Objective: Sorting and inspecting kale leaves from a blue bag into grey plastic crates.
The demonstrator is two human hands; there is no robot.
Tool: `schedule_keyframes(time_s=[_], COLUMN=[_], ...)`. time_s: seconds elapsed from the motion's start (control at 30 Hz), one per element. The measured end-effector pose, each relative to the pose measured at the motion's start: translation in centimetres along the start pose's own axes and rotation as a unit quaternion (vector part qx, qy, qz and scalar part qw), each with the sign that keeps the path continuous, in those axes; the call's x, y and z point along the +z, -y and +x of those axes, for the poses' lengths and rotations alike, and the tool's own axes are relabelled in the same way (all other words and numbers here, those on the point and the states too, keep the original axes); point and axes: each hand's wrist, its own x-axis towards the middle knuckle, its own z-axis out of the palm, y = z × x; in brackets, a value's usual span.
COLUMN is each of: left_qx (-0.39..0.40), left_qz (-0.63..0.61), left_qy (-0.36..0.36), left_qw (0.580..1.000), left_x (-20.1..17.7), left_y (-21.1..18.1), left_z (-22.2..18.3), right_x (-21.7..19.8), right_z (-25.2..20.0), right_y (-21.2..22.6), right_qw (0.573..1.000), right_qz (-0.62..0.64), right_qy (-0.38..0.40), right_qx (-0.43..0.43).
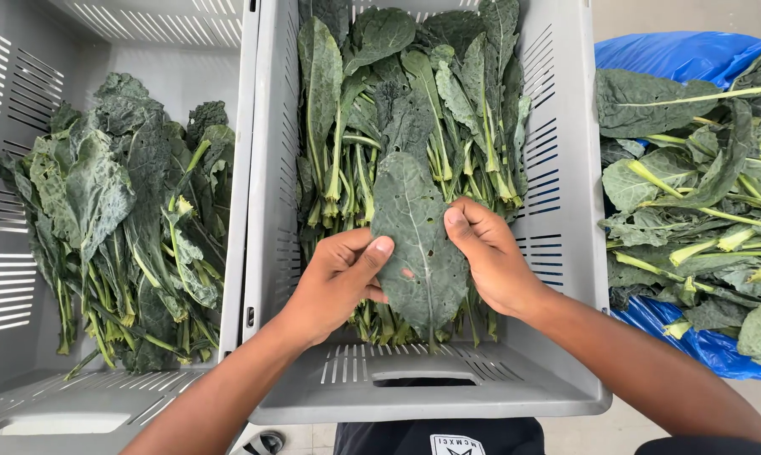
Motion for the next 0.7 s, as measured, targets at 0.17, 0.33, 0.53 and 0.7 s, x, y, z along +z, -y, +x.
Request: schedule_keyframes(time_s=[0.17,0.33,0.53,0.7], left_qx=[0.236,0.261,0.274,0.306], left_qz=[0.042,0.115,0.336,0.482], left_qy=[-0.175,-0.204,-0.150,-0.118], left_qw=[0.955,0.937,0.889,0.813], left_x=[-0.8,-2.8,0.1,0.7], left_y=[0.7,2.2,2.0,3.1], left_z=[0.6,0.4,-0.8,-0.3], right_x=[0.2,-6.4,-20.0,-32.2], right_z=[0.9,-0.8,-9.3,-17.4], right_y=[2.6,3.9,6.1,5.9], right_qw=[0.984,0.933,0.827,0.710], right_qz=[0.048,0.058,-0.287,-0.459], right_qy=[-0.146,-0.280,-0.378,-0.469], right_qx=[-0.087,-0.219,-0.301,-0.256])
